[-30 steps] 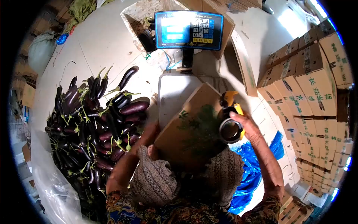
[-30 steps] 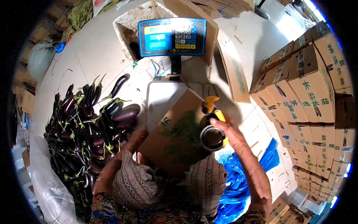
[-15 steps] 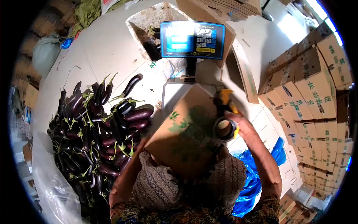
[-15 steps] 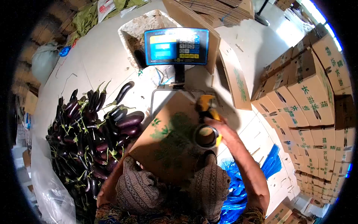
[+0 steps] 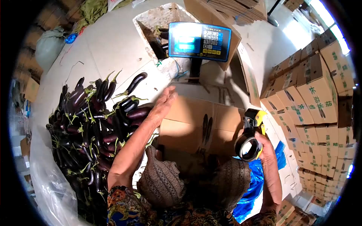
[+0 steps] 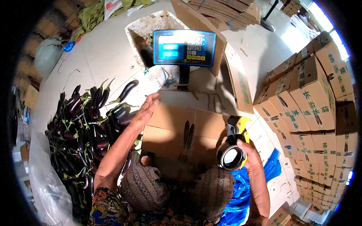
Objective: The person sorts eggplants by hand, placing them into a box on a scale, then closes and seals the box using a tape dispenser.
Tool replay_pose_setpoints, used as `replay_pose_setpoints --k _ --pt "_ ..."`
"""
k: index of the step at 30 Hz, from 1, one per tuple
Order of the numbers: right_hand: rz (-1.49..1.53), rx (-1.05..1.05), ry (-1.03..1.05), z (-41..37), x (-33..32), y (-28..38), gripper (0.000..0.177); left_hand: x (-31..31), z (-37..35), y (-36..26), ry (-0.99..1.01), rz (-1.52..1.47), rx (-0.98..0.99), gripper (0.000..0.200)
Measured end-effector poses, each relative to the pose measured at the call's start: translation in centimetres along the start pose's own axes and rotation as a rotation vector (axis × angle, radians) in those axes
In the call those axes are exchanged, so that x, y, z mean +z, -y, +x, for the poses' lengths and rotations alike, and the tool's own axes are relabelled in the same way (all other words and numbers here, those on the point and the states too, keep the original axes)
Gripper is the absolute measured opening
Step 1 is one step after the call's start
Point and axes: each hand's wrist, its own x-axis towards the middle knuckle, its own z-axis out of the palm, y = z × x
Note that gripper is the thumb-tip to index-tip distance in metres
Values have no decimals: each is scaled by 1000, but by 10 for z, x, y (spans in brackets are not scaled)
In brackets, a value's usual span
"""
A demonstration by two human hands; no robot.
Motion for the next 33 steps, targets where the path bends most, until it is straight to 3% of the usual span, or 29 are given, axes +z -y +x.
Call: replay_pose_setpoints --k 1,4,5,7,9,11,14,18,21,24,30,33 --pt "-5 0 -52 6 -6 -6 49 -2 -1 2 -1 -65 -2 37" --pt "-167 -136 -78 5 15 10 50 -1 -12 -5 -94 301 126 35" --pt "-213 -136 -65 0 22 20 57 1 -21 -14 -135 409 306 35" --pt "-449 -383 -33 -12 54 37 62 14 -47 -53 -220 597 683 34" --pt "-679 -426 13 -12 67 43 63 26 -60 -64 63 170 529 39" --pt "-840 -383 26 -16 98 45 62 35 -77 -93 352 -38 353 50" --pt "-1121 -607 13 -6 123 33 60 42 -90 -115 509 -100 179 63" --pt "-1205 -661 23 -2 144 27 63 40 -100 -110 403 -216 -93 66" --pt "-1243 -661 30 3 152 26 65 33 -102 -105 307 -283 -234 58" --pt "-1314 -693 78 7 157 26 66 27 -100 -91 439 -340 -155 47" --pt "-1430 -724 85 12 173 20 65 29 -87 -71 241 -355 192 23" --pt "-1546 -713 98 15 179 17 60 17 -73 -44 103 -73 498 18"
